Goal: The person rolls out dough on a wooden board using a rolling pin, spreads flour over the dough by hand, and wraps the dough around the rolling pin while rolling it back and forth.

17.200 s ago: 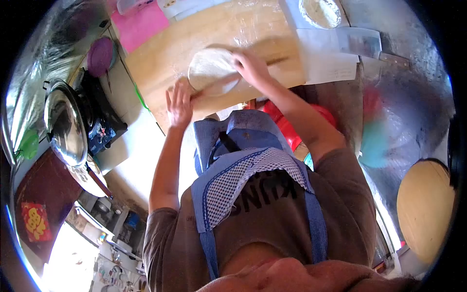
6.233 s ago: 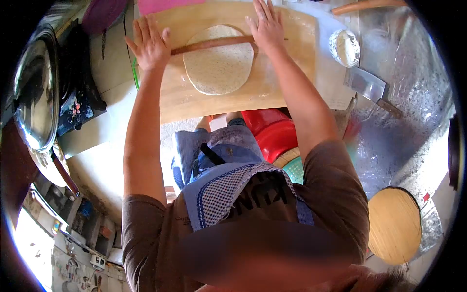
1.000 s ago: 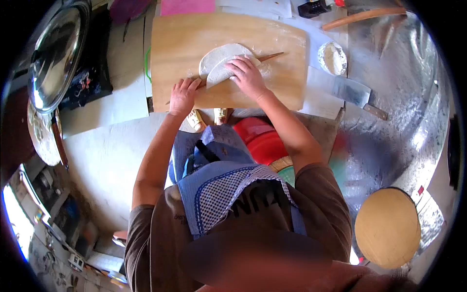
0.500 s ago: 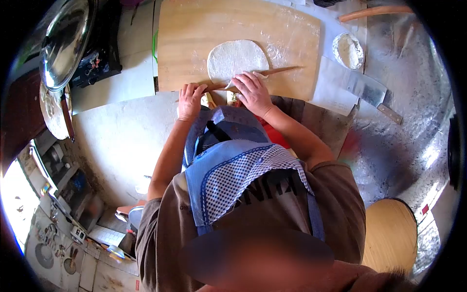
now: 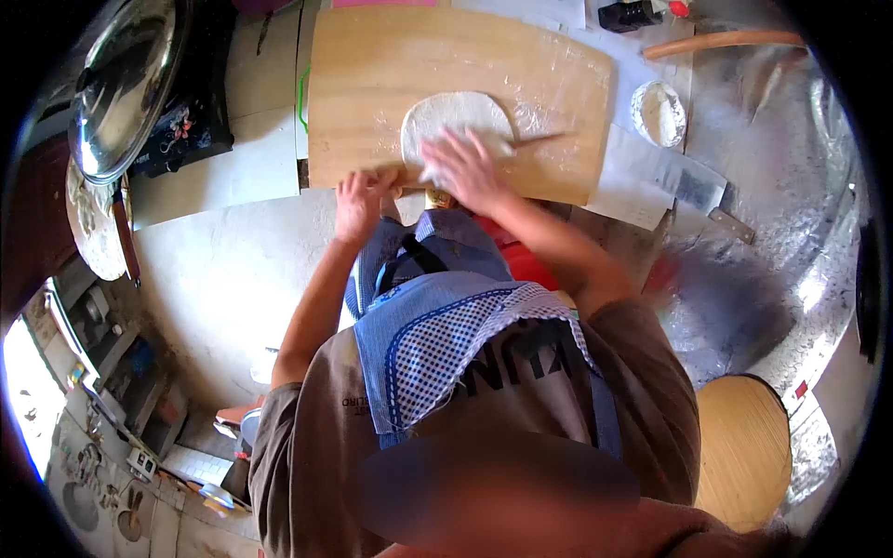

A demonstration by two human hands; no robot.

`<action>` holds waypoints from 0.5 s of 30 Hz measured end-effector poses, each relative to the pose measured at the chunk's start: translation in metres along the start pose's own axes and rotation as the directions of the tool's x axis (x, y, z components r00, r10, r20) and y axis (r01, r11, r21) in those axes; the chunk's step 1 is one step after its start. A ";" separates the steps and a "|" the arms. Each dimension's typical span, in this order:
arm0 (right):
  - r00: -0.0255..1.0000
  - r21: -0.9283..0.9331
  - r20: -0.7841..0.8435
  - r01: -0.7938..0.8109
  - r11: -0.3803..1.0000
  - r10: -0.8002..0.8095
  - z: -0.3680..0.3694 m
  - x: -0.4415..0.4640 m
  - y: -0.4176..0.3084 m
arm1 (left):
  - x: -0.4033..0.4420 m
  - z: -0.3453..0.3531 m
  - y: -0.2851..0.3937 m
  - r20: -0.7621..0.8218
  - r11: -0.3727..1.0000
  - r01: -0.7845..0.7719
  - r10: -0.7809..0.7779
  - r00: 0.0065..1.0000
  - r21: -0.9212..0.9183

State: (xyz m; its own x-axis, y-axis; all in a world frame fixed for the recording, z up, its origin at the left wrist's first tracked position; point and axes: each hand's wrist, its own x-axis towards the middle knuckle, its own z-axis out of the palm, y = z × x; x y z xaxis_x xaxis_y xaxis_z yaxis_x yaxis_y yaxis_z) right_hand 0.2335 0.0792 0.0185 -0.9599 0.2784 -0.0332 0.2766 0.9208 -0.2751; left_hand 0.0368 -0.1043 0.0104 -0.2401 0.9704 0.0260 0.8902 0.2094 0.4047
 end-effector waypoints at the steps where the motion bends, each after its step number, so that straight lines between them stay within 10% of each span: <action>1: 0.999 -0.003 0.053 -0.003 1.000 0.003 0.004 -0.026 -0.011 | -0.012 0.005 0.002 0.004 0.999 -0.017 0.017 1.000 -0.039; 7: 0.968 -0.123 0.152 -0.179 0.976 0.197 -0.023 0.066 0.001 | 0.009 -0.013 -0.010 -0.098 0.993 0.113 -0.109 0.989 0.036; 10: 0.952 -0.080 -0.163 -0.273 0.959 0.258 -0.003 0.136 0.039 | 0.042 -0.012 -0.037 -0.161 0.992 0.095 -0.082 0.984 0.079; 15: 0.934 0.034 -0.215 -0.283 0.958 0.284 -0.026 0.106 0.009 | 0.054 -0.014 -0.048 -0.139 0.994 0.027 -0.012 0.990 0.105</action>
State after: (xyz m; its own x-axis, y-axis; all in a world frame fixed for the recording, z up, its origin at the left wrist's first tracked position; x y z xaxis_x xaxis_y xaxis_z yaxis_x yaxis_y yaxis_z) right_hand 0.1360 0.1244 0.0377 -0.8085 0.5802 0.0978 0.5355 0.7945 -0.2864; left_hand -0.0245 -0.0637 0.0047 -0.3022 0.9417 0.1481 0.9193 0.2468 0.3067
